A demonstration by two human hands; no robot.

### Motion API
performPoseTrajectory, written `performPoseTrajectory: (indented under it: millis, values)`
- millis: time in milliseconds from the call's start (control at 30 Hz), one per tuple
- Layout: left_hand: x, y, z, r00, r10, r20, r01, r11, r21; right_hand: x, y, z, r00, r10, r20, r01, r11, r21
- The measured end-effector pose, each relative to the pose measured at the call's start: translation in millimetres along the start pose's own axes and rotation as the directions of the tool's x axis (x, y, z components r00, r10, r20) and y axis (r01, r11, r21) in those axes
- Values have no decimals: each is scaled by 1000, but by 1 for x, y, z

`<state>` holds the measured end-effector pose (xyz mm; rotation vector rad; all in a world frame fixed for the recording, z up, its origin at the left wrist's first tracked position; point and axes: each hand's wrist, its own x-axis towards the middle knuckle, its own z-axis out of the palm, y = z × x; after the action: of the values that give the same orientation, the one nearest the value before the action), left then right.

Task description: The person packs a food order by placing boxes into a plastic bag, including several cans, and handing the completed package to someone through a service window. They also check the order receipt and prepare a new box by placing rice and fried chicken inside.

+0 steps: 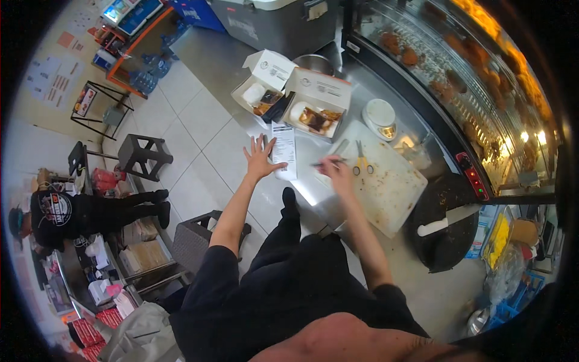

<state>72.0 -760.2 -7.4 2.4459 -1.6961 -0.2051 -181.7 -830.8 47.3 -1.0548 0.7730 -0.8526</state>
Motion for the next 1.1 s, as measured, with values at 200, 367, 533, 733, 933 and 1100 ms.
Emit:
performPoseTrajectory:
  millis: [200,367,533,733,933,1100]
  values:
    - [13,-10,5,998,55,42,-51,995,-85,83,95,85,983,-169,-74,124,904,-408]
    - [15,-16,8,996,61,66,-48,981,-186,92,112,93,979,-204,-22,176,887,-427]
    - [20,-21,5,992,77,95,-53,972,-229,74,100,102,978,-206,26,188,824,-534]
    - [22,-22,6,992,95,89,-69,964,-258,49,92,99,981,-191,-26,144,816,-560]
    - [25,-14,4,988,116,98,-92,972,-217,31,40,44,846,-465,-262,94,612,-785]
    - [29,10,9,988,153,27,-140,953,-270,12,24,-27,819,-542,-190,7,341,-940]
